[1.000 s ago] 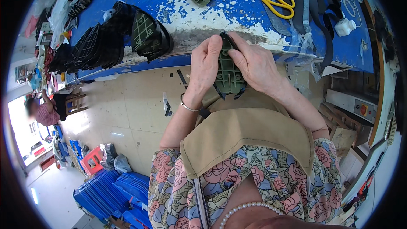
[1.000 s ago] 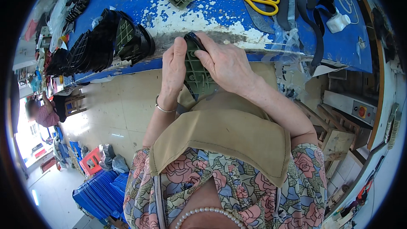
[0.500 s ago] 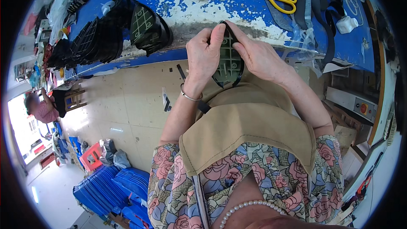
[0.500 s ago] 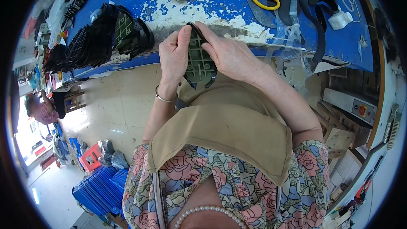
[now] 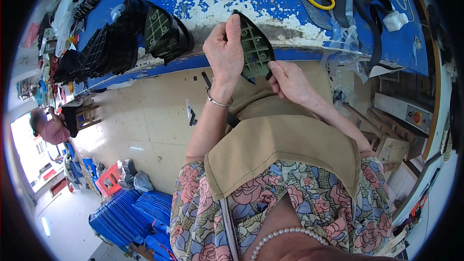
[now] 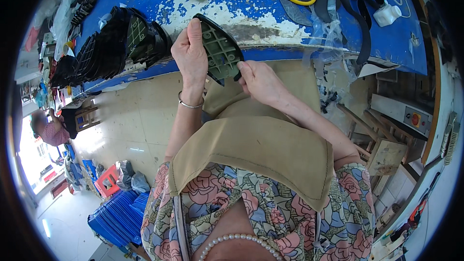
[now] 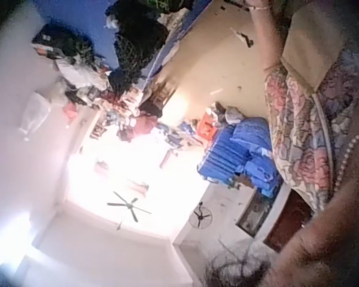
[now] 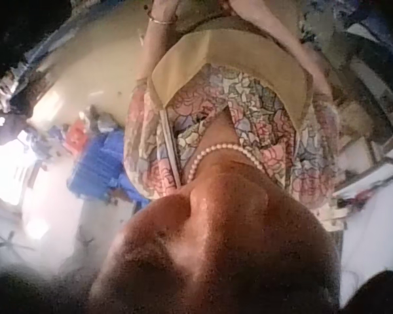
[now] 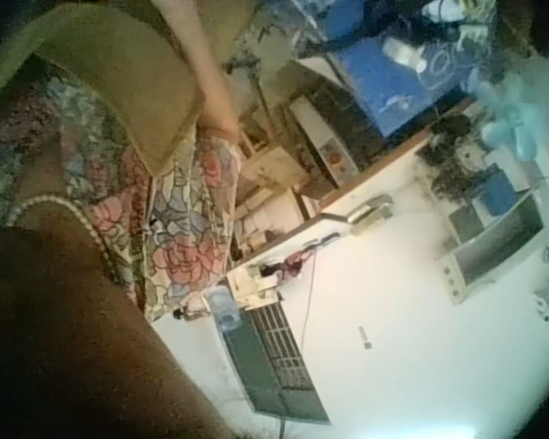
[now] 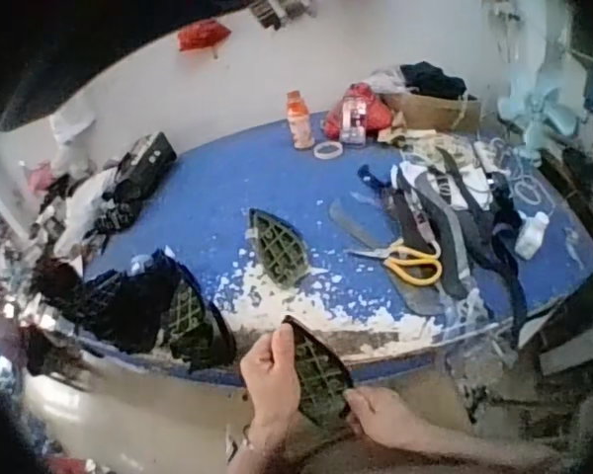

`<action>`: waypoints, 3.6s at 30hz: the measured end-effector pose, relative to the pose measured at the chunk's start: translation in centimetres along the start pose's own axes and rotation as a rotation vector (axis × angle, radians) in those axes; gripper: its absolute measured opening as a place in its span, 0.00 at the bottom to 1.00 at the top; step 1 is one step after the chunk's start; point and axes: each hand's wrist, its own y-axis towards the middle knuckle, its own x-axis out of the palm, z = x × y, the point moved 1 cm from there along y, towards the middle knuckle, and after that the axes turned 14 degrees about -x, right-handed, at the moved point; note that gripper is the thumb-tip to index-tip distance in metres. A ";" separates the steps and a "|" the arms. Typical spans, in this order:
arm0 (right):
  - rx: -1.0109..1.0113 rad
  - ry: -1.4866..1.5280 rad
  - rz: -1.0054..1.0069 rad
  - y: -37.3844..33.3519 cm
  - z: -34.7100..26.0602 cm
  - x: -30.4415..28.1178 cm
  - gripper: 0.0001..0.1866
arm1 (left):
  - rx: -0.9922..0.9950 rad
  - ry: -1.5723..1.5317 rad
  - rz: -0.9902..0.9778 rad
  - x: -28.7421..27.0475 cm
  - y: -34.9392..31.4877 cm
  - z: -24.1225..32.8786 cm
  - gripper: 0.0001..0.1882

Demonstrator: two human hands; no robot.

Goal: The recorder is assembling various plastic and rubber molds with straps for footwear manufacturing.

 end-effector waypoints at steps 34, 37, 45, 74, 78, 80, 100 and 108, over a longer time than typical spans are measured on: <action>-1.322 -0.750 0.217 -0.4 -2.8 -4.8 0.19 | -0.672 -0.630 -0.665 -0.6 0.6 1.0 0.29; -1.360 -0.803 0.248 -0.3 -2.6 -5.4 0.18 | -0.591 -0.593 -0.745 -2.5 -0.2 -0.3 0.28; -1.392 -0.837 0.311 -0.6 -2.1 -5.1 0.16 | -0.478 -0.394 -0.584 -3.2 -4.0 -1.6 0.19; -0.792 -0.012 0.301 -1.4 -1.5 -3.7 0.13 | 0.390 0.158 -0.536 -3.9 -3.3 0.6 0.05; -0.750 0.004 0.268 -1.7 -1.8 -3.1 0.12 | 0.450 0.203 -0.578 -3.3 -3.4 1.2 0.11; -0.739 0.012 0.244 -1.7 -1.7 -3.3 0.12 | 0.450 0.176 -0.577 -3.2 -3.3 1.2 0.06; -0.350 0.392 -0.124 -0.2 -2.1 -4.3 0.14 | -0.374 -0.114 -0.611 -2.6 -2.0 0.4 0.19; -0.298 0.424 0.030 1.0 -2.9 -4.4 0.16 | -0.531 -0.621 -0.608 -1.2 -3.2 0.3 0.19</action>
